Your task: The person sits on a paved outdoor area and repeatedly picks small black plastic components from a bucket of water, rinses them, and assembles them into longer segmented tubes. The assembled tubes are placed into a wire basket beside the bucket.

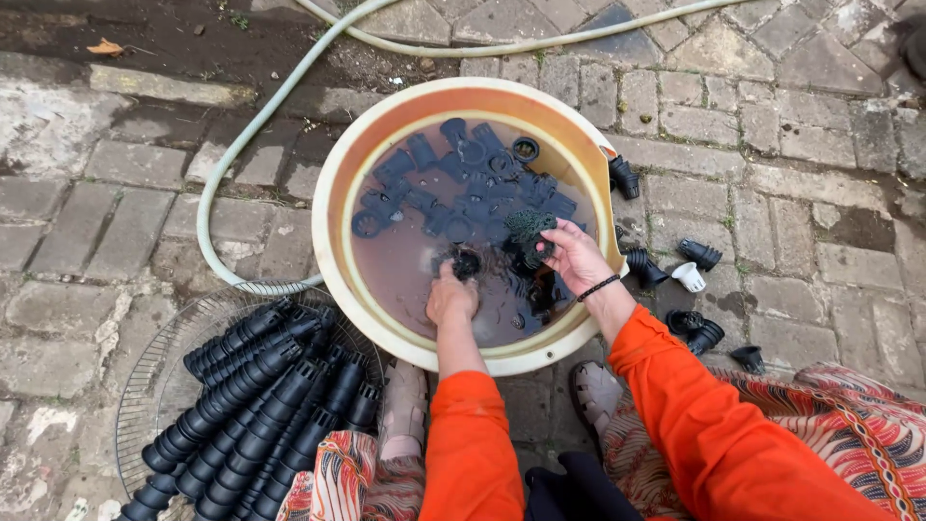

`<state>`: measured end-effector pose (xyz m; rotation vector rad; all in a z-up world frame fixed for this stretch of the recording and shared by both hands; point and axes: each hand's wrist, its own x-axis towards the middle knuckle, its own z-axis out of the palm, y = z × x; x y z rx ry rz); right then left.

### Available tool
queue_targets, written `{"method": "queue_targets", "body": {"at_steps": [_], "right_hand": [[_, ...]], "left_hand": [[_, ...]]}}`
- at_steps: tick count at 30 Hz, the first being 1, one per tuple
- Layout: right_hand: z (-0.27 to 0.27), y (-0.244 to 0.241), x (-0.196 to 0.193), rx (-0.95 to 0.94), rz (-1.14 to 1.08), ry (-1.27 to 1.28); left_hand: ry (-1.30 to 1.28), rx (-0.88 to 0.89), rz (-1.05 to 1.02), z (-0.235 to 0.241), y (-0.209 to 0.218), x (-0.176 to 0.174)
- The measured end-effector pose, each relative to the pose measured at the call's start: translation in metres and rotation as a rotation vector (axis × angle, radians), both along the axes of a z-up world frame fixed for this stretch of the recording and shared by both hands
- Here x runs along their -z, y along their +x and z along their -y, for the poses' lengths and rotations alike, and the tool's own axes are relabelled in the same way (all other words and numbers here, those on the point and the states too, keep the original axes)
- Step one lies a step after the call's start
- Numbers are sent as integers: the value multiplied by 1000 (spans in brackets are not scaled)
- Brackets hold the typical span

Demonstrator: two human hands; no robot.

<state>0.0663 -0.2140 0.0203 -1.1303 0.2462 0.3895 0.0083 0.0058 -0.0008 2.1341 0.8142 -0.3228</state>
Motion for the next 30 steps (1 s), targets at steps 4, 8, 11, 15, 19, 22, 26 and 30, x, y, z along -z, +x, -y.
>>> {"method": "queue_targets", "body": {"at_steps": [4,8,11,15,19,22,26,30], "right_hand": [[1,-8,8,-10,-41,-31],[8,-8,23,72,-32,67],[-7,-24,-9,77,70,138],[-44,-45,-20,-45,675,-248],[-72,-70,-46,-309,1405,-860],[-77,-67,-36,-298,1328,-992],[-72,-54,-16,-213,971,-1031],[-73,-50,-21,-152,517,-985]], "left_hand": [[19,346,-392,16,9,61],[-135,151,-132,20,16,78],[-619,-312,26,20,20,57],[-1190,-525,207,20,29,84],[-1156,-352,541,28,29,111],[-595,-166,734,27,23,95],[-347,-22,677,32,3,30],[-374,5,805,35,-1,10]]}}
